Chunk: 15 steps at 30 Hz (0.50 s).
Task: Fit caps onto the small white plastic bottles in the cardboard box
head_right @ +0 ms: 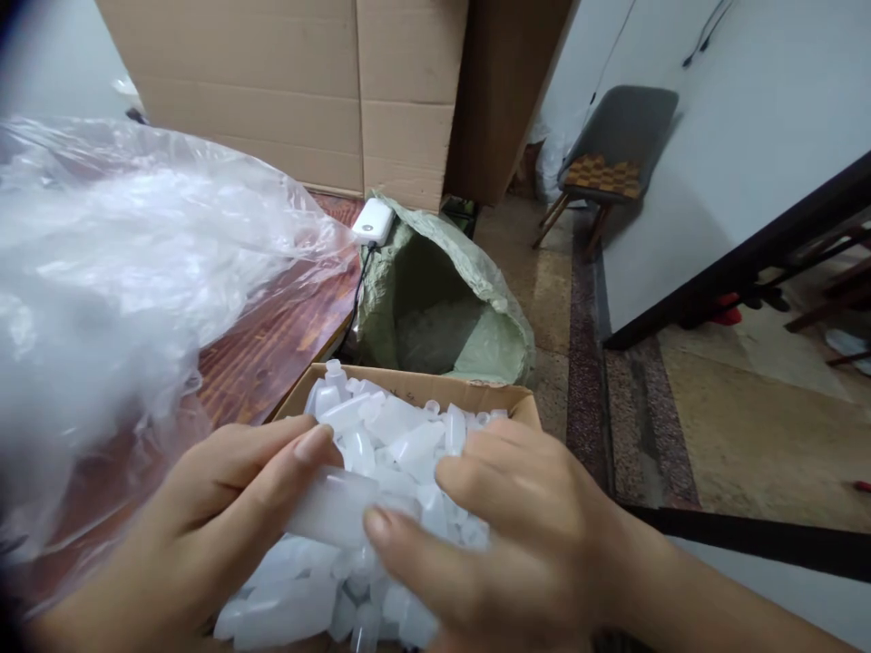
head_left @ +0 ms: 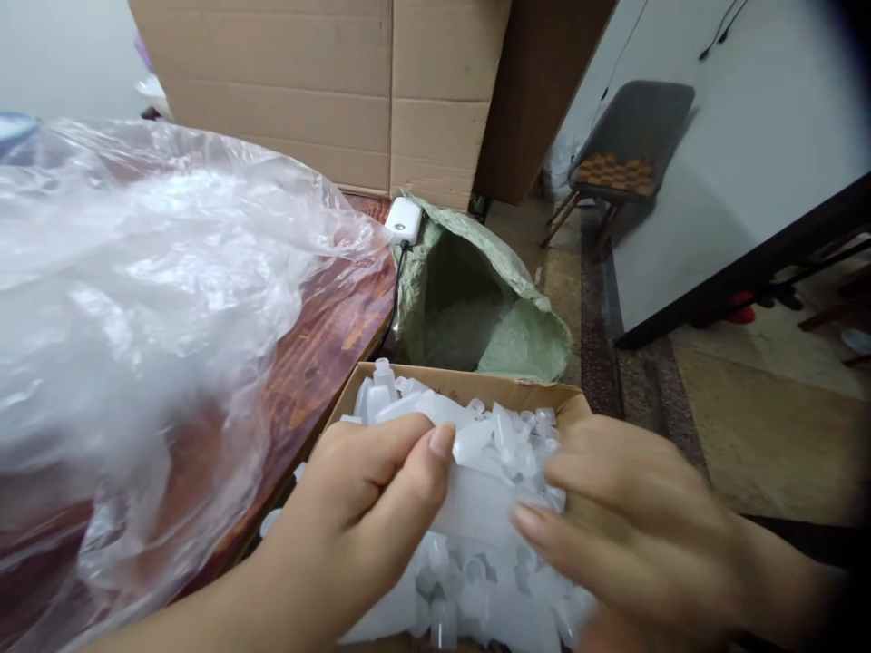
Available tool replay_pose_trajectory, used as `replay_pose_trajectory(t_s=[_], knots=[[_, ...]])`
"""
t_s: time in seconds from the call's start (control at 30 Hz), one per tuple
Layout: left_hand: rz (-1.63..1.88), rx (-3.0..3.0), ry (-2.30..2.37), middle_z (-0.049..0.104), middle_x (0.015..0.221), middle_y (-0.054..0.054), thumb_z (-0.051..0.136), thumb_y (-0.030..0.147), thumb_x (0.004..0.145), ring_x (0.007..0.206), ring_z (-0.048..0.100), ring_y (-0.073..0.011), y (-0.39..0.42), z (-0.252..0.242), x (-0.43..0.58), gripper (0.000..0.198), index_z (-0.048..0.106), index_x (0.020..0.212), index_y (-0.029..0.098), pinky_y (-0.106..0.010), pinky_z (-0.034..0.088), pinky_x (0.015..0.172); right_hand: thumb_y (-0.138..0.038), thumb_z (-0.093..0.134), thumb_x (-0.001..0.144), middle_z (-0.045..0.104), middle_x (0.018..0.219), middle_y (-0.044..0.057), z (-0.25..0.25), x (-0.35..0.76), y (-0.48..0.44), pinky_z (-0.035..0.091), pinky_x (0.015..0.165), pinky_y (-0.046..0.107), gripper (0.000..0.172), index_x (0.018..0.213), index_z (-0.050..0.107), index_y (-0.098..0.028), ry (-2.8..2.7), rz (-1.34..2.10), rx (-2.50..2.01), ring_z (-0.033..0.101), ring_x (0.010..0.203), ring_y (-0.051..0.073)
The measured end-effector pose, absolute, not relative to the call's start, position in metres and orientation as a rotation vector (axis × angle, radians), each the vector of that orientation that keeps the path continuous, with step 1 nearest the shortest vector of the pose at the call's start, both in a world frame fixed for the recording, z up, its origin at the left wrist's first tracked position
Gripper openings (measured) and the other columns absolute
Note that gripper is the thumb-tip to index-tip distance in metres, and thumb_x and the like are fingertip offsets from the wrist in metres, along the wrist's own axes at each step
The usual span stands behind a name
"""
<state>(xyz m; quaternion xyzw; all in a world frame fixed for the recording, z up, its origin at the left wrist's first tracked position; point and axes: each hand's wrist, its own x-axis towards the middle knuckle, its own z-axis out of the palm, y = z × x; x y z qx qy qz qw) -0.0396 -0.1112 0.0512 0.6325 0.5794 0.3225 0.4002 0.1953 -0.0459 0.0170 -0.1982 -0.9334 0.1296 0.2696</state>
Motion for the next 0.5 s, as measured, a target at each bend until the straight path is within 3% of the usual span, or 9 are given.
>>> replay_pose_trajectory(t_s=[0.1,0.2,0.23,0.3,0.33,0.4,0.5], knots=[[0.793,1.6,1.465,0.038,0.047,0.004,0.035,0.044,0.097,0.042,0.036,-0.0073,-0.111,0.053,-0.041,0.049,0.043,0.057,0.018,-0.021,0.025,0.041,-0.061,0.028,0.098,0.061,0.071,0.001,0.017,0.197,-0.035,0.043,0.056,0.032,0.052,0.12,0.055,-0.022,-2.654,0.284,-0.484,0.059,0.061,0.018],[0.708,1.538,1.52,0.041,0.05,0.003,0.035,0.045,0.096,0.045,0.039,-0.0087,-0.109,0.054,-0.039,0.047,0.046,0.059,0.018,-0.021,0.028,0.042,-0.06,0.036,0.097,0.067,0.089,0.009,0.027,0.186,-0.038,0.049,0.07,0.036,0.057,0.125,0.048,-0.012,-2.535,0.203,-0.419,0.064,0.08,0.022],[0.699,1.522,1.528,0.041,0.05,0.003,0.035,0.045,0.096,0.045,0.04,-0.009,-0.109,0.054,-0.037,0.047,0.045,0.059,0.019,-0.021,0.028,0.042,-0.055,0.04,0.097,0.067,0.09,0.01,0.031,0.18,-0.042,0.05,0.071,0.037,0.05,0.122,0.048,-0.012,-2.503,0.136,-0.349,0.063,0.081,0.023],[0.725,1.557,1.548,0.04,0.05,0.003,0.034,0.042,0.097,0.045,0.04,-0.0096,-0.112,0.054,-0.035,0.046,0.041,0.057,0.02,-0.022,0.03,0.043,-0.035,0.042,0.099,0.063,0.076,0.004,0.037,0.169,-0.049,0.047,0.064,0.035,0.021,0.102,0.052,-0.017,-2.478,0.134,-0.364,0.059,0.069,0.02],[0.753,1.623,1.562,0.042,0.05,0.003,0.036,0.04,0.096,0.045,0.041,-0.0102,-0.114,0.053,-0.034,0.044,0.043,0.058,0.02,-0.022,0.033,0.045,-0.026,0.04,0.098,0.058,0.068,0.001,0.038,0.163,-0.052,0.045,0.059,0.032,0.015,0.091,0.051,-0.02,-2.456,0.226,-0.451,0.055,0.061,0.017],[0.8,1.798,1.599,0.051,0.053,0.002,0.04,0.032,0.094,0.049,0.048,-0.0118,-0.12,0.051,-0.034,0.036,0.053,0.063,0.021,-0.024,0.038,0.051,-0.02,0.037,0.099,0.051,0.062,-0.003,0.038,0.156,-0.057,0.04,0.053,0.027,0.022,0.079,0.047,-0.021,-2.337,0.538,-0.642,0.05,0.055,0.012],[0.809,1.9,1.644,0.06,0.06,-0.001,0.043,0.035,0.094,0.057,0.054,-0.0154,-0.128,0.047,-0.035,0.032,0.066,0.075,0.024,-0.028,0.044,0.061,-0.034,0.041,0.102,0.054,0.065,-0.005,0.035,0.152,-0.065,0.039,0.049,0.021,0.022,0.086,0.049,-0.021,-2.186,0.985,-0.764,0.052,0.053,0.008]])
